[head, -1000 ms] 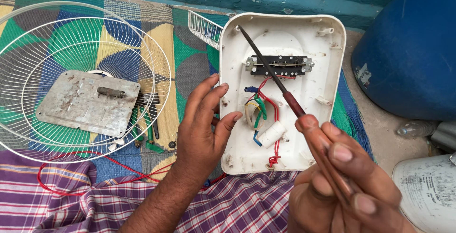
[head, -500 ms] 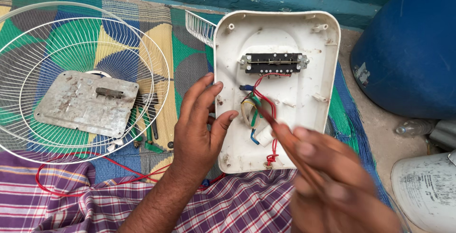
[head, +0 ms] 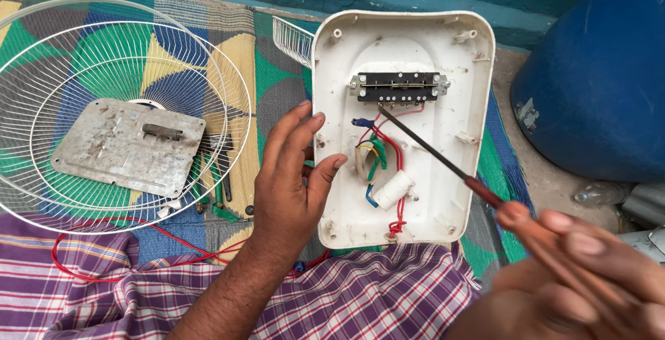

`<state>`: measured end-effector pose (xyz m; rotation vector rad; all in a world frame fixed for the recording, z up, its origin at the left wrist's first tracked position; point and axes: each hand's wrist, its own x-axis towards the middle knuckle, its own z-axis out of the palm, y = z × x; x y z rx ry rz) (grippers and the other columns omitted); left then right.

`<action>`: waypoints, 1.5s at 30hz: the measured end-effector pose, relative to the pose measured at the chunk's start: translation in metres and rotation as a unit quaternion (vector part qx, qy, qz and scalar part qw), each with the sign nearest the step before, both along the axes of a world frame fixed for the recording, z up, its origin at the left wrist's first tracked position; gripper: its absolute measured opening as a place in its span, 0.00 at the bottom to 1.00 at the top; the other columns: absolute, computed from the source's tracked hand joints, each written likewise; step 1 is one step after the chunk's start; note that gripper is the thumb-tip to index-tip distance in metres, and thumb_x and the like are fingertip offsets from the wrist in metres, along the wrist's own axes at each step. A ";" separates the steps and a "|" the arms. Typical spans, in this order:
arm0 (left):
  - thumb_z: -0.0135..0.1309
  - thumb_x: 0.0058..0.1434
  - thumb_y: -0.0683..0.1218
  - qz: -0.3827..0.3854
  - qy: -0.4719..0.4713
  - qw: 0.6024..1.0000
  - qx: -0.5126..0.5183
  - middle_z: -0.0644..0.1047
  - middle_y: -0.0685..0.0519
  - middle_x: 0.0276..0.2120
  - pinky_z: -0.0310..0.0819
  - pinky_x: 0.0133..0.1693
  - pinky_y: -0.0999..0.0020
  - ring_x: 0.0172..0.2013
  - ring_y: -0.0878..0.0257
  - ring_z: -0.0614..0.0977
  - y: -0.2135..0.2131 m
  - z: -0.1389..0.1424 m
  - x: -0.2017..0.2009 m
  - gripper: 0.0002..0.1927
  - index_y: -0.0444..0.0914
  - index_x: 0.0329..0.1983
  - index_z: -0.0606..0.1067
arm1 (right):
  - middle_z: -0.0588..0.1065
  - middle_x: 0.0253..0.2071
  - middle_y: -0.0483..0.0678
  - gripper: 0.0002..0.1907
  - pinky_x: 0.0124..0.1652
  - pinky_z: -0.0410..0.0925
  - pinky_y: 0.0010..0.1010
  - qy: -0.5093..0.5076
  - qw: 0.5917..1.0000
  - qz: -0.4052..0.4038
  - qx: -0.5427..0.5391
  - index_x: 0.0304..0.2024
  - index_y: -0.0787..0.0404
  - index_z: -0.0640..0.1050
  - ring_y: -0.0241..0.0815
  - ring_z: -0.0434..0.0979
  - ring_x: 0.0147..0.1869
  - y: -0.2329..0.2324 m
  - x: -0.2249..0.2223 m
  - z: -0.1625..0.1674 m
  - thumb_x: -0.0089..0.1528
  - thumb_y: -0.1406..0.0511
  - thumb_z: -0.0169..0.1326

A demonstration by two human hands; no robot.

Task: The person unscrews screws from the metal back plate of an electric fan using a screwdriver, removes the plate, opens the white housing to expose the switch and wiring, and uses a screwdriver on the internal components while holding the housing on their lap.

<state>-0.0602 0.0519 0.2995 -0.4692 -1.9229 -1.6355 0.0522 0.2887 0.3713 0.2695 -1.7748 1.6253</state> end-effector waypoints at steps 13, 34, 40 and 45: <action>0.58 0.71 0.44 0.030 0.004 0.999 0.023 0.66 0.38 0.69 0.87 0.53 0.67 0.63 0.53 0.79 -0.015 -0.002 -0.015 0.25 0.35 0.68 0.67 | 0.75 0.54 0.58 0.18 0.58 0.79 0.42 0.160 0.972 -0.131 0.113 0.55 0.66 0.65 0.49 0.81 0.59 -0.003 -0.014 0.026 0.75 0.65 0.61; 0.59 0.72 0.42 0.057 -0.012 0.997 0.047 0.68 0.40 0.69 0.84 0.42 0.73 0.47 0.64 0.84 -0.026 -0.004 -0.019 0.25 0.34 0.69 0.67 | 0.75 0.49 0.72 0.18 0.55 0.80 0.47 0.091 0.964 -0.058 0.244 0.46 0.68 0.66 0.63 0.80 0.59 -0.081 -0.006 0.011 0.58 0.75 0.59; 0.58 0.71 0.43 0.059 -0.020 0.997 0.053 0.68 0.40 0.69 0.85 0.40 0.73 0.46 0.64 0.84 -0.025 -0.005 -0.021 0.25 0.34 0.69 0.67 | 0.74 0.51 0.64 0.23 0.60 0.78 0.46 0.205 0.940 -0.155 0.225 0.54 0.64 0.60 0.53 0.81 0.58 -0.060 -0.028 0.002 0.69 0.73 0.62; 0.58 0.73 0.43 0.059 -0.005 0.997 0.046 0.68 0.39 0.69 0.85 0.41 0.73 0.47 0.63 0.84 -0.024 -0.005 -0.021 0.25 0.33 0.69 0.67 | 0.73 0.55 0.60 0.21 0.64 0.74 0.44 0.185 0.930 -0.180 0.263 0.60 0.62 0.59 0.53 0.81 0.65 -0.046 -0.014 0.006 0.79 0.76 0.59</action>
